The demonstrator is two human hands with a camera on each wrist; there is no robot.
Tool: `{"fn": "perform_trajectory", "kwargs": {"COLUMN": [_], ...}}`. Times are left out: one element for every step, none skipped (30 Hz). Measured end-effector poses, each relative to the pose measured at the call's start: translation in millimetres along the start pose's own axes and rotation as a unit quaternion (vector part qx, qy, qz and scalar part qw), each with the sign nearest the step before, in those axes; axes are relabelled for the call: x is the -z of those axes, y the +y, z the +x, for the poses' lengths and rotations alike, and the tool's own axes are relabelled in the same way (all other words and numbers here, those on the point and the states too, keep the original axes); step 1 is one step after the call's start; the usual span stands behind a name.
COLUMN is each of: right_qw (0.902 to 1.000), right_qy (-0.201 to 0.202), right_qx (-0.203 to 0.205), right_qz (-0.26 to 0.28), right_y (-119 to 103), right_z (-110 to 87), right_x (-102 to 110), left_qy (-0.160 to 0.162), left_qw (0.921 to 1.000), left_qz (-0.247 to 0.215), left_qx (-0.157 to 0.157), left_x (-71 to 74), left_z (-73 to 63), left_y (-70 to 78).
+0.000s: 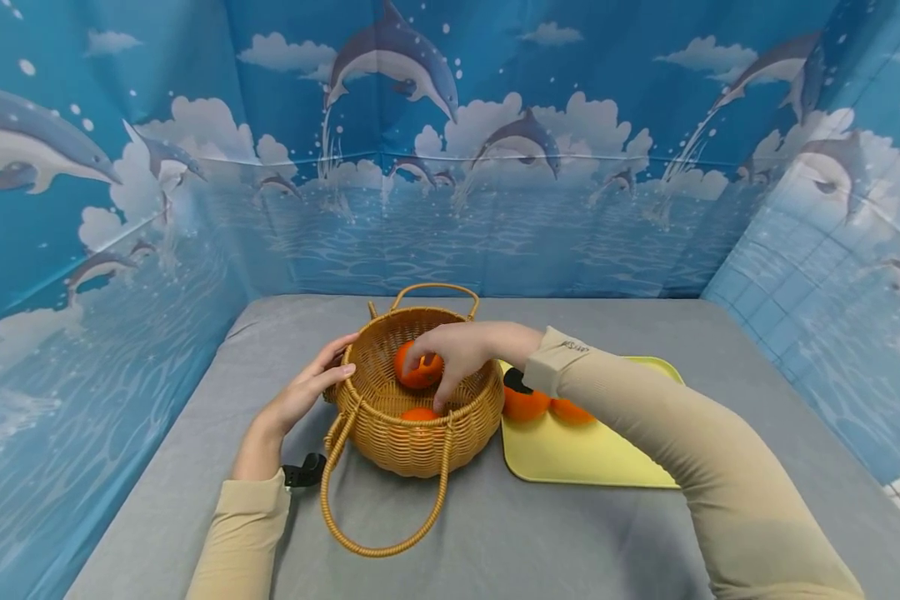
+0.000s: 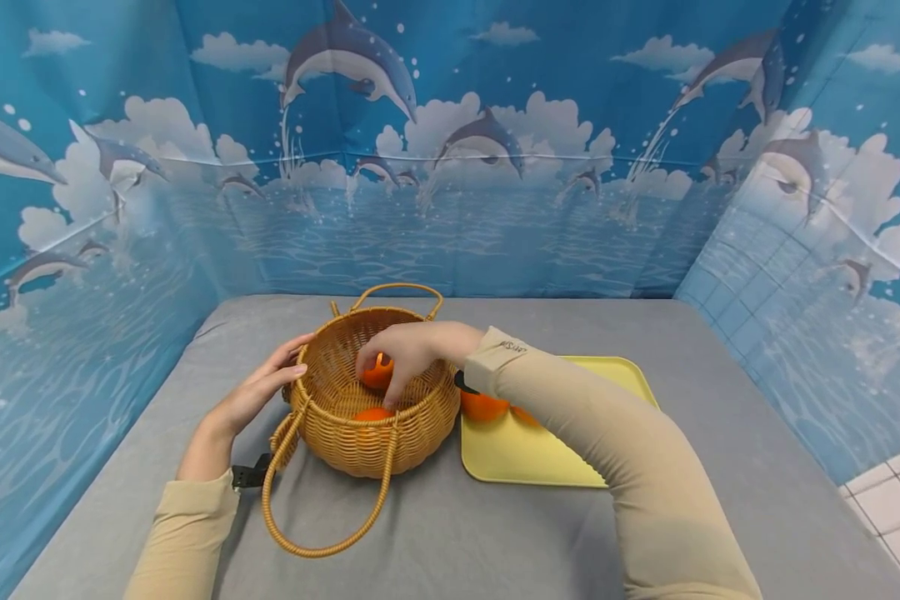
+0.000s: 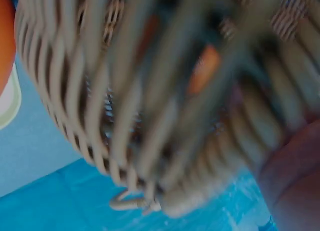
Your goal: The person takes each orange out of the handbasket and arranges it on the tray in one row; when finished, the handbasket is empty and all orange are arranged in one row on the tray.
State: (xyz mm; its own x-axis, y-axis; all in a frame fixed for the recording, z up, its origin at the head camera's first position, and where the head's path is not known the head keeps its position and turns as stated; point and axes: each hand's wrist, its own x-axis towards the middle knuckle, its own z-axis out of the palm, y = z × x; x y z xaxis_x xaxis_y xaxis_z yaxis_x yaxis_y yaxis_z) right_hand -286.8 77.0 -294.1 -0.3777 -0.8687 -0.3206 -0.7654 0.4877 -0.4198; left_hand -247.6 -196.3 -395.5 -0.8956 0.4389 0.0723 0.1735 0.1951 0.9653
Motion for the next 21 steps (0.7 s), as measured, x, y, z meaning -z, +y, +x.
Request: {"fn": "perform_trajectory", "kwargs": {"right_qw": [1.0, 0.9999, 0.9998, 0.9998, 0.9997, 0.9997, 0.9997, 0.9996, 0.9995, 0.9994, 0.9993, 0.9992, 0.9991, 0.9991, 0.9991, 0.9993, 0.9994, 0.9995, 0.9996, 0.9995, 0.9994], "right_qy": [-0.002, -0.005, -0.006, -0.008, -0.01, -0.011, -0.012, -0.012, -0.014, -0.014, -0.014, -0.011, -0.009, -0.007, -0.005, -0.001, 0.001, 0.004, 0.007, 0.011, 0.014], "right_qx": [0.008, 0.013, 0.017, 0.02, 0.022, 0.022, 0.021, 0.02, 0.022, 0.022, 0.025, 0.027, 0.028, 0.029, 0.029, 0.029, 0.029, 0.028, 0.028, 0.028, 0.03], "right_qz": [0.0, 0.001, 0.002, 0.001, -0.002, -0.006, -0.011, -0.016, -0.019, -0.022, -0.024, -0.027, -0.029, -0.03, -0.03, -0.025, -0.019, -0.013, -0.005, 0.003, 0.012], "right_y": [1, 2, 2, 4, 5, 6, 7, 8, 9, 10, 11, 12, 13, 14, 15, 16, 17, 18, 19, 20, 21], "right_z": [1.8, 3.2, 4.5, 5.9, 7.1, 8.4, 9.4, 10.4, 11.6, 12.7, 13.7, 14.6, 15.5, 16.2, 16.6, 16.8, 17.2, 17.3, 17.3, 17.2, 17.2], "right_x": [-2, -4, -6, -9, -11, -14, -16, -19, -21, -24, -26, -28, -29, -31, -32, -33, -33, -34, -34, -34, -34], "left_qy": [-0.001, -0.001, -0.002, -0.001, -0.001, -0.001, -0.001, 0.0, 0.0, 0.0, 0.0, 0.0, 0.0, -0.001, -0.001, -0.001, 0.002, 0.002, 0.002, 0.005, 0.005], "left_qw": [1.0, 1.0, 1.0, 1.0, 1.0, 1.0, 1.0, 1.0, 1.0, 1.0, 1.0, 1.0, 1.0, 1.0, 0.9999, 0.9999, 0.9999, 0.9998, 0.9997, 0.9996, 0.9995], "left_qz": [0.001, 0.001, 0.001, 0.002, 0.003, 0.003, 0.003, 0.003, 0.003, 0.004, 0.004, 0.004, 0.005, 0.007, 0.009, 0.01, 0.015, 0.02, 0.022, 0.026, 0.027], "left_qx": [0.0, 0.0, 0.0, 0.001, 0.001, 0.001, 0.001, 0.001, 0.001, 0.001, 0.001, 0.0, -0.001, -0.003, -0.005, -0.005, -0.006, -0.01, -0.01, -0.012, -0.013], "left_x": [-0.3, -0.5, -0.5, -0.6, -0.4, -0.5, -0.6, -0.4, -0.4, -0.5, -0.5, -0.5, -0.4, -0.4, -0.3, -0.5, -0.6, -0.5, -0.6, -0.7, -0.8], "left_z": [0.2, 0.4, 0.5, 0.6, 0.5, 0.3, 0.5, 0.6, 0.7, 0.9, 1.0, 1.0, 1.0, 1.0, 0.9, 0.8, 0.5, 0.3, 0.2, 0.0, -0.1], "left_y": [0.5, 0.7, 0.7, 0.8, 0.3, 0.2, 0.0, -0.4, -0.8, -1.2, -1.4, -1.5, -1.9, -1.9, -2.1, -2.1, -1.8, -1.9, -1.9, -1.7, -1.7]}}
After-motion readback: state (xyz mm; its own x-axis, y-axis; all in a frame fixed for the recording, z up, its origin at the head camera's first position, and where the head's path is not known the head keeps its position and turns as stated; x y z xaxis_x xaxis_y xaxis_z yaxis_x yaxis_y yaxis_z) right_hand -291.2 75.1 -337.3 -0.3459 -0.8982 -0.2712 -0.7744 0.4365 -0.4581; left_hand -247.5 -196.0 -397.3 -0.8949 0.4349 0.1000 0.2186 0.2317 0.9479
